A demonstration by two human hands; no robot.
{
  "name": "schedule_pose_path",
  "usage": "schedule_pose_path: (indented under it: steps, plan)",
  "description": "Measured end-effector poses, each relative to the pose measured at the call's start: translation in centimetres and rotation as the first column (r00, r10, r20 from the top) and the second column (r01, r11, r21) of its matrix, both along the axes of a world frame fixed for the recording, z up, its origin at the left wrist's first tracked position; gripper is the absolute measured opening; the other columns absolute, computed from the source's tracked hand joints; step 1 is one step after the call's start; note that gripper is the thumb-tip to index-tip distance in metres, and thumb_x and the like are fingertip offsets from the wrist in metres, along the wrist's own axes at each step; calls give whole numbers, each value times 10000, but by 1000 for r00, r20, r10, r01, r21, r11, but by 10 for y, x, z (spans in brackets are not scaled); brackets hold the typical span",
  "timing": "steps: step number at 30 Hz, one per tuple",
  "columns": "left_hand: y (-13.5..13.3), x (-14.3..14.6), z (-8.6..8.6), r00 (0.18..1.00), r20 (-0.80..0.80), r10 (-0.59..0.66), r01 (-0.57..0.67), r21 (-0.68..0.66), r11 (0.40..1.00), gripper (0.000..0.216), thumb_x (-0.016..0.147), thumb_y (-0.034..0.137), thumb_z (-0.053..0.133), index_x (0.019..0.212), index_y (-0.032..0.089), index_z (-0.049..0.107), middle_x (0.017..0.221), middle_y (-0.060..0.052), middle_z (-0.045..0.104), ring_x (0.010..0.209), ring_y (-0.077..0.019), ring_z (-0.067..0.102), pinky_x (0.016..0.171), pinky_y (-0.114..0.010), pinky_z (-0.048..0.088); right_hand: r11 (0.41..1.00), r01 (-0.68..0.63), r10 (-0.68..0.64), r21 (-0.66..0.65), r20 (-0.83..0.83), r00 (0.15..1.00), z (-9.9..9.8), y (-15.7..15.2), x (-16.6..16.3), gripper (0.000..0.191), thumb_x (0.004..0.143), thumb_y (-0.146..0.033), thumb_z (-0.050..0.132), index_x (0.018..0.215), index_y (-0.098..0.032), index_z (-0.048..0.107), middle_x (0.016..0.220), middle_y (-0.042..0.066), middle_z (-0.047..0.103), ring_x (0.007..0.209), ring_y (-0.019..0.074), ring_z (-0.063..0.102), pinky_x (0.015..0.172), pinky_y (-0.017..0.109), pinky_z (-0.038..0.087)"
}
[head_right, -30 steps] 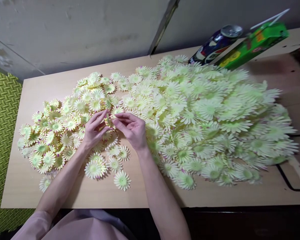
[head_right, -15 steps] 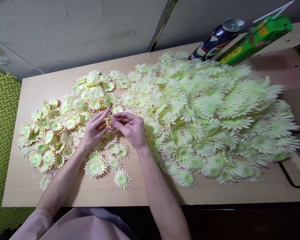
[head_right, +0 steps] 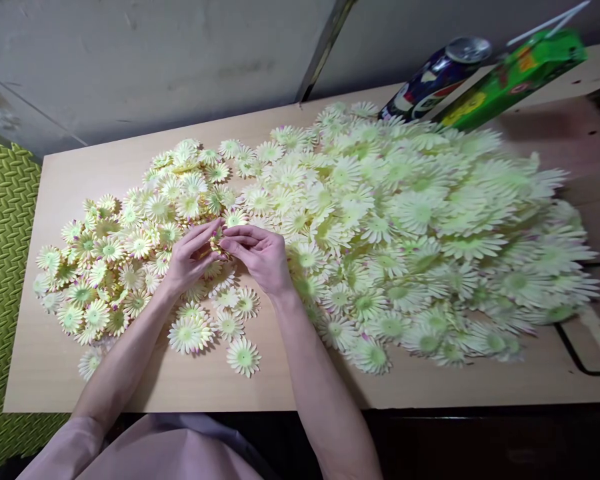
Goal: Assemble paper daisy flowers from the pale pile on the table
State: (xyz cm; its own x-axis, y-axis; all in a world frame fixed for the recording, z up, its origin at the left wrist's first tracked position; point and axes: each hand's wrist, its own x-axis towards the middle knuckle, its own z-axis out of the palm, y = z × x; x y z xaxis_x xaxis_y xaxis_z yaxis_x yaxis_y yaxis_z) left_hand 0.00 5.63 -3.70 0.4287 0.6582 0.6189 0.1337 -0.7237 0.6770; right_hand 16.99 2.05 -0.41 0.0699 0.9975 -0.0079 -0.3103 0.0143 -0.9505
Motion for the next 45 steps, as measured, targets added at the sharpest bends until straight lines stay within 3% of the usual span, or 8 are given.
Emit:
schedule_pose_path:
  steps: [12, 17, 22, 30, 35, 45]
  plan:
    - [0, 2, 0, 998, -47, 31, -28, 66, 997, 647, 913, 260, 606, 1510, 286, 357, 1405, -131, 545, 1293, -229, 550, 1051, -389, 509, 1000, 24, -23, -18, 48, 999, 1, -1, 1, 250, 707, -320, 841, 918, -220, 750, 845, 21, 788, 748, 148, 749, 706, 261, 630]
    - [1, 3, -2, 999, -47, 11, -8, 52, 999, 660, 912, 213, 601, 1506, 345, 343, 1442, -97, 514, 1329, -235, 513, 1064, -443, 497, 997, 68, -66, -23, 88, 994, 1, -1, 1, 325, 620, -293, 894, 902, -228, 745, 776, 7, 777, 723, 161, 742, 693, 284, 634]
    - [2, 3, 1, 1000, -7, -19, 20, 81, 997, 676, 884, 214, 648, 1498, 293, 379, 1423, -114, 557, 1298, -217, 558, 1067, -386, 510, 995, 60, -60, -77, -4, 998, 1, 1, 2, 331, 588, -300, 912, 874, -234, 759, 805, 4, 787, 735, 149, 742, 702, 269, 622]
    - [-2, 3, 2, 993, 63, -103, 105, -46, 993, 647, 876, 183, 654, 1473, 277, 424, 1469, -100, 541, 1338, -217, 552, 1121, -421, 494, 985, -45, 17, -165, -168, 986, 6, 4, 1, 313, 532, -307, 939, 783, -226, 770, 711, -19, 761, 635, 100, 691, 644, 224, 596]
    - [-2, 2, 1, 990, 78, -117, 122, -65, 990, 667, 851, 174, 685, 1458, 304, 440, 1460, -81, 548, 1313, -217, 575, 1113, -424, 504, 987, -82, 59, -134, -172, 983, 2, 3, 1, 293, 584, -318, 919, 822, -239, 768, 761, -14, 770, 717, 111, 714, 732, 246, 605]
    - [-1, 2, 1, 993, 52, -102, 105, -72, 992, 716, 847, 178, 691, 1477, 334, 388, 1467, -79, 537, 1310, -238, 577, 1097, -491, 515, 991, -58, 44, -117, -122, 992, 3, 2, 3, 290, 604, -343, 908, 840, -246, 771, 789, -9, 777, 736, 119, 721, 745, 257, 610]
